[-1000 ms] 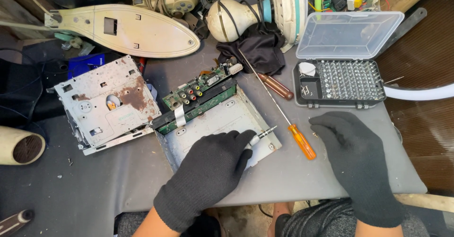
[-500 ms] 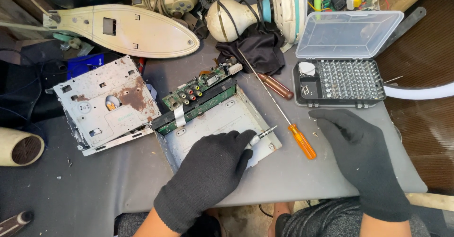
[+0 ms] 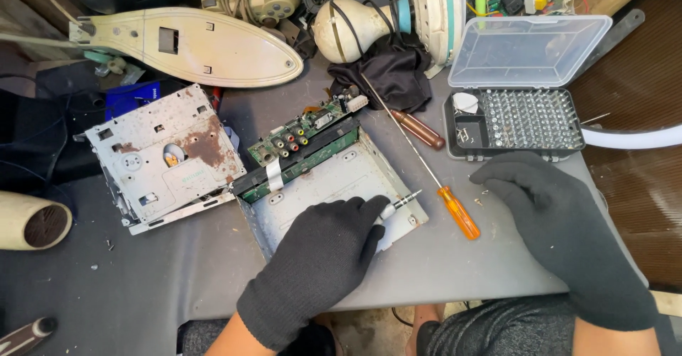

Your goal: Disassembling a car stereo head unit by removing screws and disconnecting internal ribbon cables to inspect the components.

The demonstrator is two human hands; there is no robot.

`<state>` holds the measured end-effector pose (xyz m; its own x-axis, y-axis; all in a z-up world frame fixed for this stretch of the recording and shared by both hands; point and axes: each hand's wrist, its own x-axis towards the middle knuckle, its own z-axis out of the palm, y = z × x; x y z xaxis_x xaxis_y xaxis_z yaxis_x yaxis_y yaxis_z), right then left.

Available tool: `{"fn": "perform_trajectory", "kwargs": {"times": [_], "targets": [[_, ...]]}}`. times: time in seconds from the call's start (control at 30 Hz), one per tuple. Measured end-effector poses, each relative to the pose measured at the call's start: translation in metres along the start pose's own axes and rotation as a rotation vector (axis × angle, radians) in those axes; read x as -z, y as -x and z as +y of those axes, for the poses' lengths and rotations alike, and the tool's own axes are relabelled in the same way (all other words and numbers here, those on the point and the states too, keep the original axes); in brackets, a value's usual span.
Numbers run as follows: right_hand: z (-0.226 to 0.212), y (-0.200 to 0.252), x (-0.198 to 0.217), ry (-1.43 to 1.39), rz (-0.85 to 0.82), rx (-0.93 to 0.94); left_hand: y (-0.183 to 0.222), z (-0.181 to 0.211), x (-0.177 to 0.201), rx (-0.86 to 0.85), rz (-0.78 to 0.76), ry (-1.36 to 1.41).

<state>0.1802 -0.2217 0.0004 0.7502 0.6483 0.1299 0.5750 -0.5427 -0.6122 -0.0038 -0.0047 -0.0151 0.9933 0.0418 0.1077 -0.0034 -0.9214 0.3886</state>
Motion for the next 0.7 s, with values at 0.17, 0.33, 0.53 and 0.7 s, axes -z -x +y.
{"fn": "perform_trajectory", "kwargs": {"times": [0.17, 0.33, 0.53, 0.7], "targets": [[0.002, -0.009, 0.001, -0.070, -0.094, 0.003, 0.000, 0.000, 0.000, -0.009, 0.000, 0.010], [0.012, -0.021, -0.002, -0.011, -0.124, 0.007, 0.000, 0.002, 0.002, -0.006, 0.004, -0.008], [0.016, -0.015, -0.004, -0.095, -0.099, -0.036, -0.003, 0.002, 0.003, 0.028, -0.060, 0.017], [0.015, -0.014, -0.001, -0.046, -0.022, 0.015, -0.003, 0.002, 0.002, 0.027, -0.044, 0.010]]}}
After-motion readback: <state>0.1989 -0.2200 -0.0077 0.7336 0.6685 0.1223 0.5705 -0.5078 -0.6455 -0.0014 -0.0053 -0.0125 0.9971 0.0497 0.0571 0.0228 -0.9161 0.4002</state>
